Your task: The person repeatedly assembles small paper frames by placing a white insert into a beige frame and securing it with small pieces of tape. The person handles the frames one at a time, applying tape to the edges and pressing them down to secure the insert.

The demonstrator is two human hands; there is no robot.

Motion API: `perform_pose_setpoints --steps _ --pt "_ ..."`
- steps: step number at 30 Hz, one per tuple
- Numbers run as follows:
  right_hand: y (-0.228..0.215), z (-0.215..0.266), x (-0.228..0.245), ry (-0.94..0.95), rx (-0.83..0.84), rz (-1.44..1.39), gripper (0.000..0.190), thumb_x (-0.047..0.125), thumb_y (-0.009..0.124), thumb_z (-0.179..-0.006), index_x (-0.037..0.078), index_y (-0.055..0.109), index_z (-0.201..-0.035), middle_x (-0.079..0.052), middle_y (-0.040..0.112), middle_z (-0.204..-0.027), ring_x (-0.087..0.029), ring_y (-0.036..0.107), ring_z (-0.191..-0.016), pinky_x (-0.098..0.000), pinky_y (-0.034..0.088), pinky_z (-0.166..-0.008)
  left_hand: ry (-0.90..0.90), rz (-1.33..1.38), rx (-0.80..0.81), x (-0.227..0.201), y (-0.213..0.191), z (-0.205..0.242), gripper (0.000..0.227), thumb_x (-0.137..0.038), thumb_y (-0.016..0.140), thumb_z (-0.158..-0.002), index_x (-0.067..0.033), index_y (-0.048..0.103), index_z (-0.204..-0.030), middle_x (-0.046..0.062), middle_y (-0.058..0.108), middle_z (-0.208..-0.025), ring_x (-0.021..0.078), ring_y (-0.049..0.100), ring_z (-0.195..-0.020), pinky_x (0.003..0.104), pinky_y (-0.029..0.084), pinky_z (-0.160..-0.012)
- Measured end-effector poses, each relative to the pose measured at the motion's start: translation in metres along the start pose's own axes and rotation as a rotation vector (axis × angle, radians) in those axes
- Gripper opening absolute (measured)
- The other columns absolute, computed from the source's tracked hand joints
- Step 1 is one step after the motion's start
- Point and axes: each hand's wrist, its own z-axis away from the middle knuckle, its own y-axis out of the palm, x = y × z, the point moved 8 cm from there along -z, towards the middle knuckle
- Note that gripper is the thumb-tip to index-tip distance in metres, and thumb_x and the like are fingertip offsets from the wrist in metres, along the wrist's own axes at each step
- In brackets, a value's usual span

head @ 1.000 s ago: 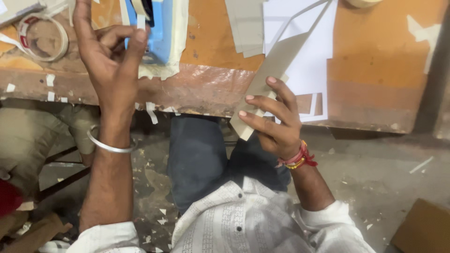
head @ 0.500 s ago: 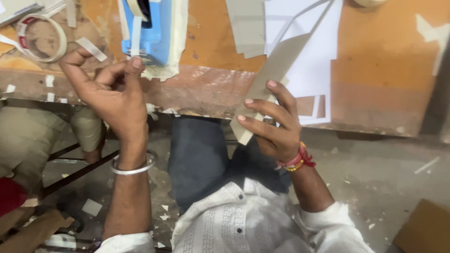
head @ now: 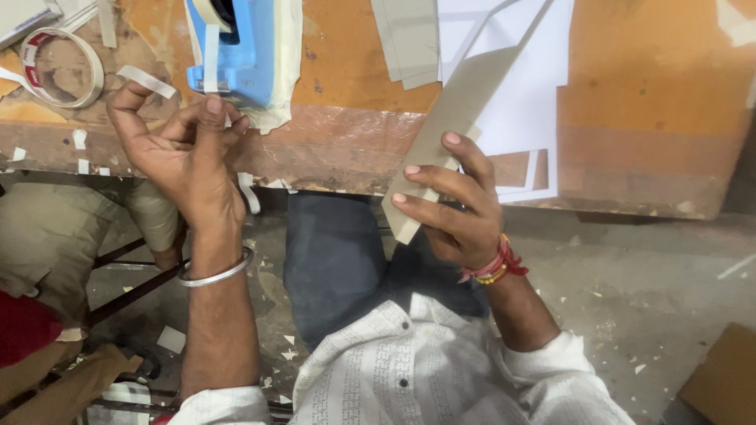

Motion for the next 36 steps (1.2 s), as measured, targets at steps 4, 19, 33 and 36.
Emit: perform_pose_setpoints --steps 4,19,33,36 --pt "0.000 0.003 0.000 0.005 0.006 0.007 0.037 -0.005 0.071 -0.087 0.021 0.080 -0.112 -0.002 0.068 -0.127 -0.033 0.041 -0.148 -0.0479 0.047 -0.121 -0.033 -0.007 -0.017 0.004 -0.006 0.000 0.063 -0.003 0.088 -0.103 -0.0060 0.038 -0.141 0.015 0.074 -0.086 0.0239 0.076 -0.080 0.038 0.068 -0.072" --pt "0.001 0.002 0.000 0.017 0.017 0.014 0.042 -0.007 0.067 -0.082 0.019 0.079 -0.112 -0.004 0.067 -0.128 -0.035 0.040 -0.149 -0.0496 0.043 -0.123 -0.170 0.139 -0.196 0.013 -0.021 0.011 0.049 -0.017 0.070 -0.097 -0.0059 0.041 -0.135 0.012 0.073 -0.089 0.0212 0.074 -0.076 0.038 0.068 -0.066" --pt "0.003 -0.002 -0.001 0.021 0.005 0.000 0.036 -0.007 0.070 -0.087 0.019 0.080 -0.110 -0.004 0.067 -0.128 -0.033 0.038 -0.150 -0.0478 0.043 -0.124 0.041 -0.147 -0.164 -0.009 -0.020 0.015 0.061 0.009 0.081 -0.091 -0.0025 0.045 -0.139 0.009 0.068 -0.110 0.0220 0.073 -0.081 0.036 0.066 -0.073" --pt "0.003 0.001 0.000 -0.015 0.000 0.004 0.028 0.002 0.075 -0.090 0.020 0.080 -0.110 -0.003 0.066 -0.128 -0.032 0.037 -0.149 -0.0495 0.041 -0.123 0.098 -0.211 -0.100 -0.018 -0.009 0.035 0.056 0.010 0.080 -0.093 -0.0028 0.047 -0.137 0.006 0.068 -0.114 0.0185 0.072 -0.080 0.034 0.063 -0.072"
